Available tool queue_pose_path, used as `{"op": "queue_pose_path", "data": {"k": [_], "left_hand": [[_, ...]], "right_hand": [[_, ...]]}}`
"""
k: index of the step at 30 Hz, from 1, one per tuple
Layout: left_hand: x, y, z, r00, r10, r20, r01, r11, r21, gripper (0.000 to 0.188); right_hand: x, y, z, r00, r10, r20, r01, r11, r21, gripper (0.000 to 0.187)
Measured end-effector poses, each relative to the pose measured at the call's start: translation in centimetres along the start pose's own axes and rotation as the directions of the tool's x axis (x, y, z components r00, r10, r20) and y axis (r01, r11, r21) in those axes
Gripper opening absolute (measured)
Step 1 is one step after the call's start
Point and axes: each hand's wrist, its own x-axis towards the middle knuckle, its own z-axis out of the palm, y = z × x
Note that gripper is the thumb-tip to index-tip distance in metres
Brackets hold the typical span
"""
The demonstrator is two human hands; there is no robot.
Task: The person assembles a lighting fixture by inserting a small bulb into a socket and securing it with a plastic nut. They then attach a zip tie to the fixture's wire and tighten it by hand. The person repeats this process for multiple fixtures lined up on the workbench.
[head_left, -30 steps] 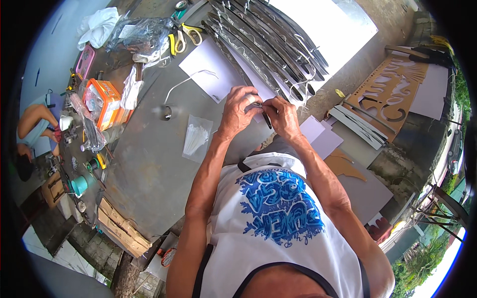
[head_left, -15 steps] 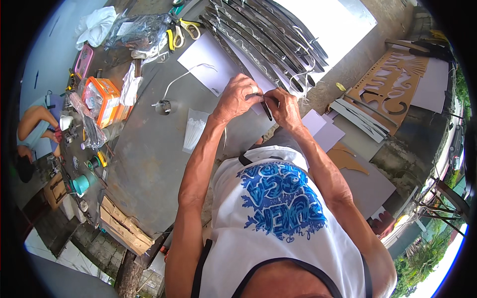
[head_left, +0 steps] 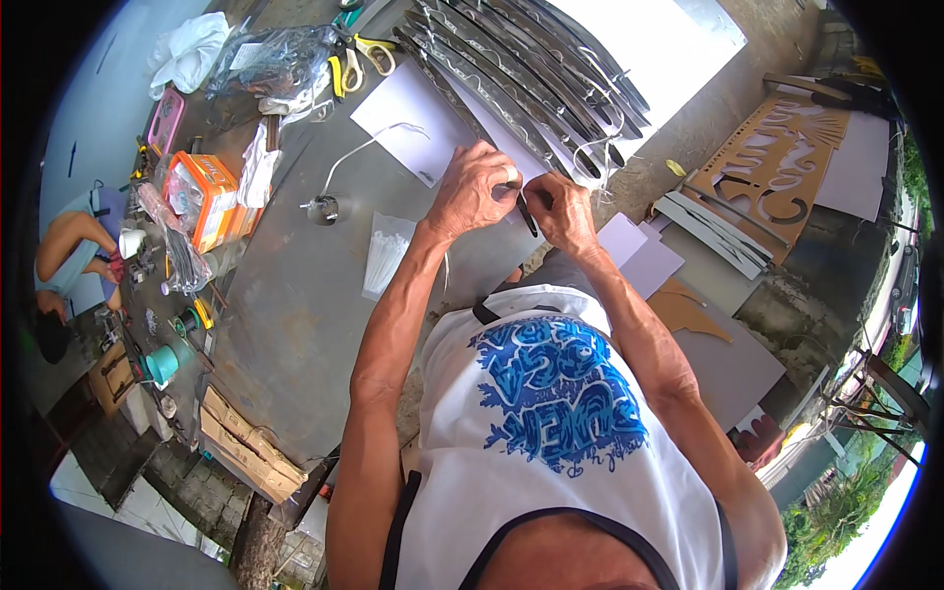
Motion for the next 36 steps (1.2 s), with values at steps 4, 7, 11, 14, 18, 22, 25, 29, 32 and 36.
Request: {"op": "queue_pose_path", "data": {"k": [4,7,11,14,18,22,25,29,32,36], "left_hand": [[0.0,-0.1,0.1,1.0,0.019,-0.019,-0.019,1.0,-0.006,0.014],[-0.2,-0.4,0.1,0.999,0.018,-0.031,-0.019,0.999,-0.029,0.015],[-0.3,-0.7,0.5,0.997,0.055,-0.045,-0.059,0.995,-0.08,0.014],[-0.4,-0.8,0.3,0.999,0.044,-0.028,-0.047,0.993,-0.112,0.014],[-0.3,-0.9,0.2,0.998,0.051,-0.022,-0.054,0.99,-0.127,0.016],[-0.7,-0.3,-0.1,0.997,0.011,-0.076,-0.019,0.994,-0.109,0.024],[-1.9,-0.3,-0.2,0.978,-0.101,-0.183,0.086,0.992,-0.088,0.03],[-3.9,-0.7,-0.5,0.942,-0.328,-0.074,0.314,0.937,-0.155,0.02],[-4.3,-0.8,-0.1,0.942,-0.33,-0.058,0.32,0.938,-0.133,0.014],[-3.4,-0.2,0.0,0.927,-0.361,-0.098,0.348,0.928,-0.13,0.008]], "right_hand": [[-0.5,-0.2,-0.3,0.999,0.034,-0.009,-0.034,0.999,0.02,0.01],[-1.3,-0.6,-1.1,0.996,0.092,0.009,-0.093,0.996,0.018,0.01],[-1.9,-0.5,-1.4,0.993,0.113,0.046,-0.112,0.994,-0.007,0.014],[-1.5,-1.5,-1.2,1.0,-0.003,-0.008,0.002,0.996,-0.087,0.02],[-0.6,-0.6,-0.3,0.995,-0.087,0.043,0.094,0.977,-0.194,0.024],[0.2,-0.3,0.1,0.992,-0.117,0.055,0.127,0.952,-0.278,0.015],[0.2,-0.5,-0.1,0.991,-0.121,0.054,0.131,0.952,-0.278,0.01],[0.3,-0.4,-0.2,0.992,-0.098,0.082,0.115,0.964,-0.239,0.012],[0.3,-0.3,-0.2,0.993,-0.061,0.103,0.081,0.976,-0.204,0.014],[0.4,-0.2,-0.5,0.993,-0.038,0.115,0.058,0.984,-0.17,0.016]]}}
